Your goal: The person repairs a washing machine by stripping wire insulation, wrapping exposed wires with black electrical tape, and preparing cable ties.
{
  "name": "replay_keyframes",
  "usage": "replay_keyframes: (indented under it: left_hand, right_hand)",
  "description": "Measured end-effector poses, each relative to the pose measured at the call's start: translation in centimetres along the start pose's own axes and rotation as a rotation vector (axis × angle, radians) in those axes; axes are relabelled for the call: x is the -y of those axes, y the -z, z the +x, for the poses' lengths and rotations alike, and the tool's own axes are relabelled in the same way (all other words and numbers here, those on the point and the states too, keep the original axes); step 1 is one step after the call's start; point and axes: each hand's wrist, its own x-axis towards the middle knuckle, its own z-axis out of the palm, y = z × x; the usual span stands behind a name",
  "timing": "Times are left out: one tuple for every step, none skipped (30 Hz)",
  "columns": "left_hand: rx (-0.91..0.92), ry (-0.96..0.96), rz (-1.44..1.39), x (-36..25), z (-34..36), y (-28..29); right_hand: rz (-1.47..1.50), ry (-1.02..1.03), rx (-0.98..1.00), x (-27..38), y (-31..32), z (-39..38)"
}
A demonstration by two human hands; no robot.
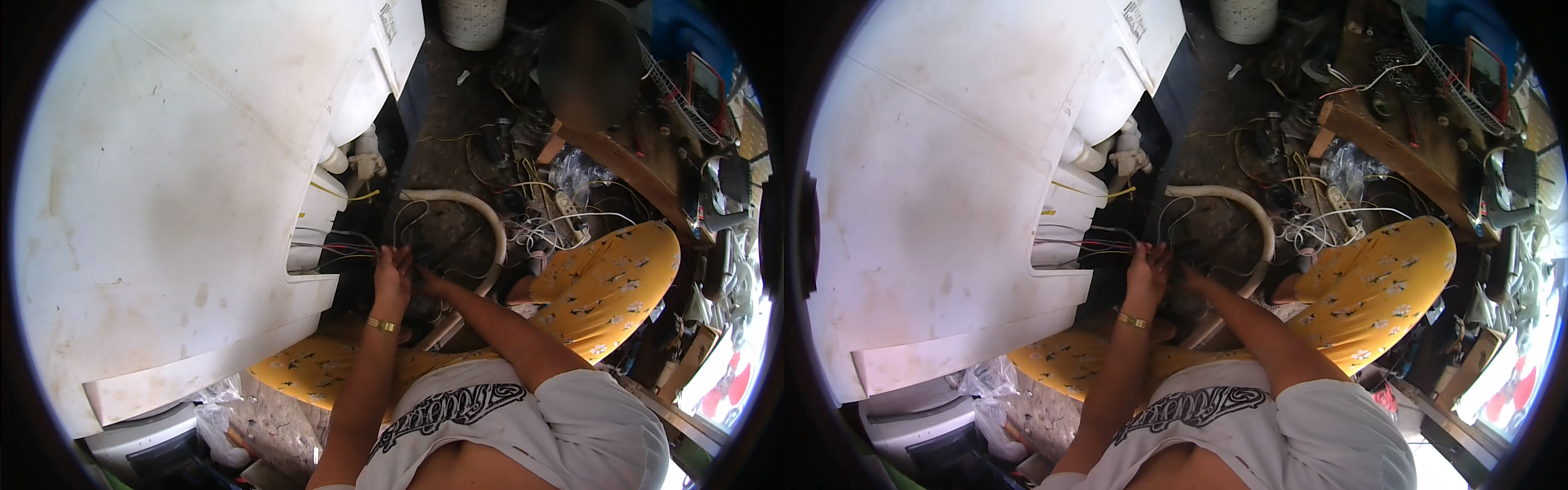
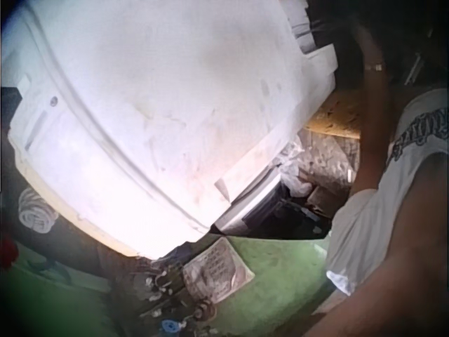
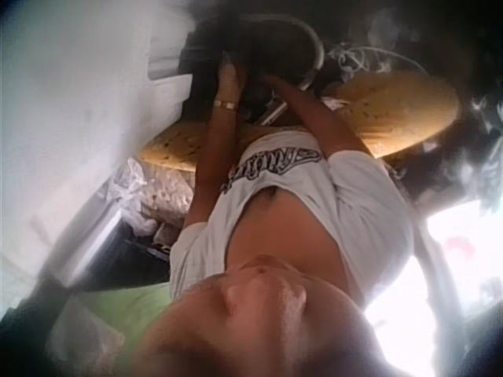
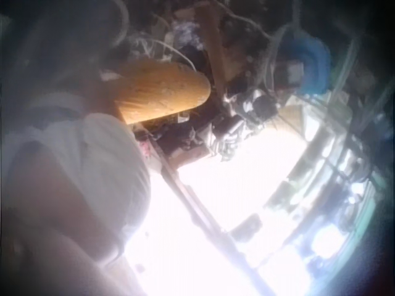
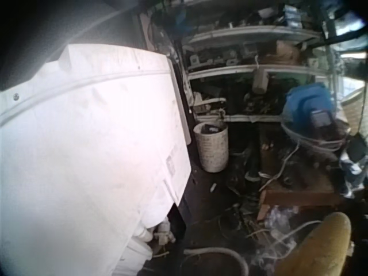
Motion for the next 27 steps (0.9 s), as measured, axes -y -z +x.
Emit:
replay_keyframes:
  left_hand:
    - [-0.016,0.144,-0.250,-0.8,-0.2,-0.9]
    - [0.174,0.226,-0.402,-1.8,-0.3,-2.2]
    - [0.365,0.309,-0.550,-3.1,-0.4,-3.5]
    - [0.385,0.292,-0.507,-4.6,-0.8,-5.5]
    - [0.390,0.262,-0.469,-6.3,-1.5,-7.0]
    - [0.389,0.221,-0.432,-7.9,-2.1,-7.4]
    - [0.389,0.198,-0.422,-8.7,-2.2,-7.5]
    - [0.394,0.177,-0.410,-9.6,-2.4,-7.7]
    - [0.400,0.155,-0.399,-10.3,-2.4,-7.6]
    - [0.381,0.136,-0.339,-10.5,-2.5,-6.9]
    - [0.349,0.138,-0.328,-10.4,-2.8,-6.1]
    - [0.321,0.147,-0.316,-10.0,-3.2,-5.5]
    - [0.285,0.153,-0.305,-9.5,-3.6,-4.5]
    - [0.300,0.147,-0.308,-8.9,-4.0,-3.3]
    - [0.315,0.141,-0.320,-8.0,-4.3,-2.0]
    - [0.328,0.137,-0.330,-7.0,-4.6,-0.9]
    - [0.341,0.133,-0.340,-6.2,-4.8,0.2]
    - [0.238,0.125,-0.210,-5.3,-5.6,0.5]
    - [0.139,0.122,-0.080,-4.2,-6.4,0.3]
    - [0.042,0.118,0.050,-3.1,-6.9,0.2]
    - [0.042,0.093,0.072,-2.3,-7.2,0.5]
    - [0.034,0.066,0.094,-1.5,-7.2,1.2]
    - [0.027,0.040,0.116,-0.7,-7.2,2.1]
    - [0.046,0.092,0.075,0.2,-7.0,3.7]
    - [0.076,0.145,0.036,0.9,-6.7,4.7]
    - [0.107,0.197,-0.003,1.6,-6.7,5.9]
    - [0.135,0.183,0.020,2.6,-6.9,5.6]
  right_hand:
    - [0.119,0.050,0.026,1.6,-0.2,-0.1]
    - [0.188,-0.013,0.058,2.5,0.7,-0.3]
    - [0.257,-0.073,0.088,3.3,1.6,-0.5]
    - [0.328,-0.130,0.119,4.3,2.5,-0.5]
    - [0.220,-0.197,0.118,5.7,3.1,-0.6]
    - [0.112,-0.263,0.130,7.7,3.4,-1.0]
    - [0.002,-0.327,0.125,9.5,4.4,-1.8]
    - [-0.037,-0.256,0.068,10.9,5.4,-2.9]
    - [-0.078,-0.185,0.011,12.0,6.6,-4.0]
    - [-0.119,-0.112,-0.049,13.1,7.9,-4.8]
    - [-0.133,-0.177,-0.040,14.3,9.1,-5.0]
    - [-0.145,-0.244,-0.039,15.5,10.6,-5.4]
    - [-0.155,-0.313,-0.031,15.8,11.4,-5.6]
    - [-0.213,-0.278,-0.041,15.8,11.6,-5.7]
    - [-0.272,-0.242,-0.050,15.6,11.7,-5.7]
    - [-0.328,-0.209,-0.059,14.8,12.1,-5.7]
    - [-0.477,-0.213,-0.001,14.0,12.3,-5.9]
    - [-0.626,-0.216,0.059,12.5,12.6,-6.3]
    - [-0.777,-0.220,0.115,11.3,13.2,-6.8]
    - [-0.765,-0.239,0.173,10.1,13.8,-7.1]
    - [-0.754,-0.255,0.238,9.2,14.3,-7.3]
    - [-0.739,-0.269,0.311,9.0,14.0,-7.3]
    - [-0.707,-0.343,0.307,8.9,13.9,-7.4]
    - [-0.673,-0.413,0.314,9.6,12.9,-7.4]
    - [-0.642,-0.481,0.309,9.9,12.6,-7.4]
    - [-0.693,-0.448,0.180,10.3,12.4,-7.1]
    - [-0.742,-0.422,0.028,10.1,13.5,-7.0]
